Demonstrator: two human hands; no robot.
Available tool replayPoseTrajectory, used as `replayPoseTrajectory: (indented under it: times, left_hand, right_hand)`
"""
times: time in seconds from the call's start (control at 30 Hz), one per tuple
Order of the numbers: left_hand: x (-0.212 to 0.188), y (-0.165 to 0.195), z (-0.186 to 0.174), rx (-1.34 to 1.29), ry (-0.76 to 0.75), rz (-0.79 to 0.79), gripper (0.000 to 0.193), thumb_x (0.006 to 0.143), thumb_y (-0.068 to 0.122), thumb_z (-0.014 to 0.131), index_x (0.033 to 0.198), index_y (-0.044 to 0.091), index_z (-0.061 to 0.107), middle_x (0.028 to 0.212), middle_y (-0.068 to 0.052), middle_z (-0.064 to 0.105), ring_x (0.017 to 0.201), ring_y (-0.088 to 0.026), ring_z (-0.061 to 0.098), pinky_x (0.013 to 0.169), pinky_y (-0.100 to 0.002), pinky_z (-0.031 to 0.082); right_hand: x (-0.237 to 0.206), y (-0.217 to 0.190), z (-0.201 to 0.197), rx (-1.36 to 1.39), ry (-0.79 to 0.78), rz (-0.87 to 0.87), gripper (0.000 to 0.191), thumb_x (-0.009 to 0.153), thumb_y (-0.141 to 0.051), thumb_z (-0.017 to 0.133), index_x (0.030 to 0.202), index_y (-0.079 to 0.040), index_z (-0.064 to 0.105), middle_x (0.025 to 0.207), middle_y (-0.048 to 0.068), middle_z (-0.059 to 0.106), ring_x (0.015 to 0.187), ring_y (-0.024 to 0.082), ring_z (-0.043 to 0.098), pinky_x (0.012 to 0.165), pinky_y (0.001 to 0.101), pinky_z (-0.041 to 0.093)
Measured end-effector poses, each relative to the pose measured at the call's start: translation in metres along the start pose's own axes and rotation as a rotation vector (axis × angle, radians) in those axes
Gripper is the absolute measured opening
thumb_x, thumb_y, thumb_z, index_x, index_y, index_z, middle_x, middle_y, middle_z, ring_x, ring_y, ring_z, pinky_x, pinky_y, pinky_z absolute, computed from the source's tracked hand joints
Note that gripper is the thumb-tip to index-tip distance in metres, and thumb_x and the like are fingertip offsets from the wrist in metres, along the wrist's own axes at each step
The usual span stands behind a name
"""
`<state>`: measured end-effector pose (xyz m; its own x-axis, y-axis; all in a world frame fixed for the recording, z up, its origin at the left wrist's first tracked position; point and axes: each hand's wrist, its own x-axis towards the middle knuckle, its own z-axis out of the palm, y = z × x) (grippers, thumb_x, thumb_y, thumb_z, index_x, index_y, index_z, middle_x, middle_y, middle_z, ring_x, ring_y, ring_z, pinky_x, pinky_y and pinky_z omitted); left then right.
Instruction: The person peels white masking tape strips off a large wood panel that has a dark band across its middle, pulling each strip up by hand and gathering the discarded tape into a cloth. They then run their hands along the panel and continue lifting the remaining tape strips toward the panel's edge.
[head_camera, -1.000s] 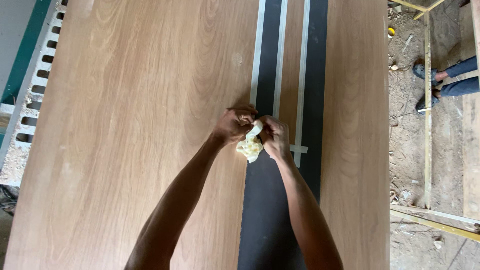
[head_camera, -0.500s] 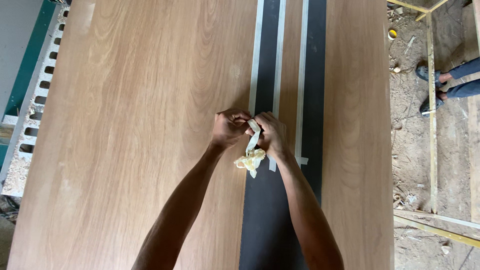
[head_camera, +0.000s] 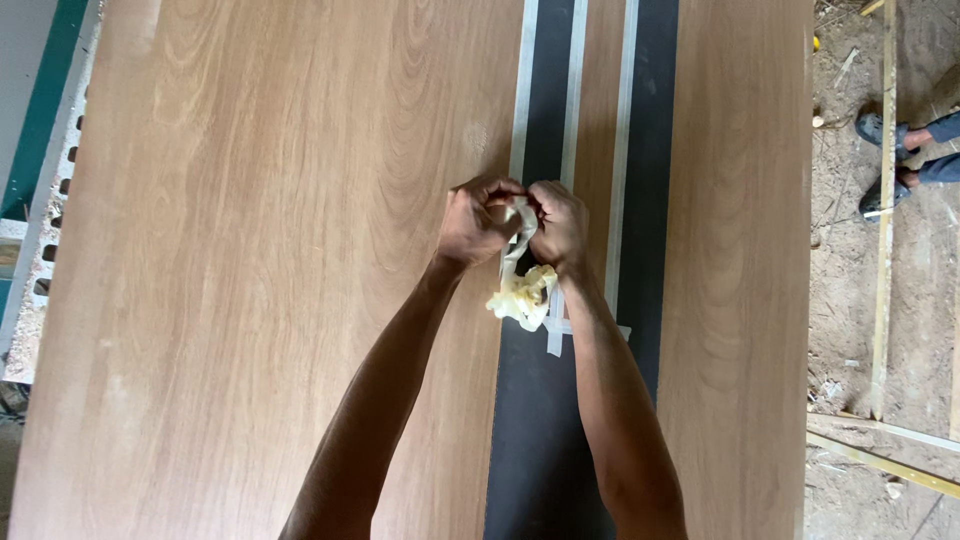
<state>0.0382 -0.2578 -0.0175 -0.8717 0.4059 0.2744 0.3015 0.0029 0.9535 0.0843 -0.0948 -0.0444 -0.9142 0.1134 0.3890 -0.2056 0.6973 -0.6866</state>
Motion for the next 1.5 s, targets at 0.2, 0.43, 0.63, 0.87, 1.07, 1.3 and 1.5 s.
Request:
replayPoseTrajectory:
  times: [0.2,0.43,0.63,0.87,1.07,1.3,1.5]
  left_hand:
    - [0.000,0.002,-0.004,0.044,-0.044,-0.018,0.039,0.077,-0.001,0.076,0.116,0.001,0.071,0.118,-0.013,0.074,0.110,-0.021,0.074,0.101,-0.035,0.060]
    - [-0.027,0.013,0.003,0.355,0.010,-0.132,0.039,0.094,0.005,0.058,0.131,0.006,0.068,0.121,-0.021,0.068,0.113,-0.033,0.067,0.096,-0.039,0.058]
    - [-0.104,0.053,-0.016,0.775,-0.108,-0.101,0.065,0.100,0.028,0.055,0.155,-0.002,0.038,0.164,-0.027,0.028,0.154,-0.046,0.017,0.121,-0.055,0.023]
    - [-0.093,0.052,0.004,0.894,-0.119,-0.285,0.081,0.089,0.030,0.062,0.161,0.012,0.032,0.168,-0.030,0.013,0.156,-0.048,0.008,0.125,-0.059,0.005]
    - [-0.089,0.048,0.008,0.912,-0.074,-0.330,0.083,0.087,0.036,0.062,0.161,0.014,0.030,0.166,-0.032,0.010,0.154,-0.049,0.005,0.123,-0.060,0.002]
    - [-0.089,0.043,0.016,1.008,-0.038,-0.359,0.080,0.091,0.040,0.056,0.163,0.018,0.030,0.169,-0.028,0.009,0.157,-0.044,0.005,0.125,-0.057,0.001]
    - [-0.086,0.046,0.017,0.990,-0.012,-0.387,0.078,0.091,0.042,0.055,0.162,0.022,0.030,0.168,-0.029,0.006,0.156,-0.044,0.003,0.125,-0.056,0.000]
  right_hand:
    - [0.005,0.028,0.005,0.866,0.118,-0.081,0.020,0.096,-0.015,0.073,0.094,0.003,0.064,0.087,0.009,0.068,0.076,0.017,0.065,0.066,0.0328,0.053]
    - [0.014,0.055,0.000,0.732,0.530,0.144,0.057,0.109,-0.058,0.046,0.092,-0.006,0.060,0.075,0.010,0.068,0.065,0.016,0.066,0.063,0.0275,0.052]
    - [0.016,0.052,-0.001,0.686,0.552,0.203,0.071,0.108,-0.066,0.036,0.081,-0.007,0.065,0.069,0.005,0.068,0.058,0.012,0.063,0.055,0.0250,0.048]
    - [0.010,0.047,0.002,0.730,0.577,0.236,0.065,0.107,-0.063,0.042,0.084,-0.006,0.062,0.070,0.006,0.067,0.058,0.011,0.062,0.053,0.0249,0.047]
    - [0.010,0.044,0.003,0.690,0.558,0.204,0.069,0.108,-0.062,0.040,0.081,-0.004,0.065,0.070,0.006,0.068,0.062,0.012,0.065,0.057,0.0251,0.049]
    - [0.011,0.039,0.005,0.638,0.598,0.250,0.069,0.110,-0.060,0.038,0.077,-0.004,0.062,0.069,0.007,0.066,0.059,0.012,0.060,0.055,0.0256,0.046]
    - [0.008,0.037,0.006,0.565,0.616,0.163,0.068,0.110,-0.058,0.038,0.078,-0.004,0.064,0.070,0.007,0.068,0.059,0.013,0.064,0.054,0.0269,0.048]
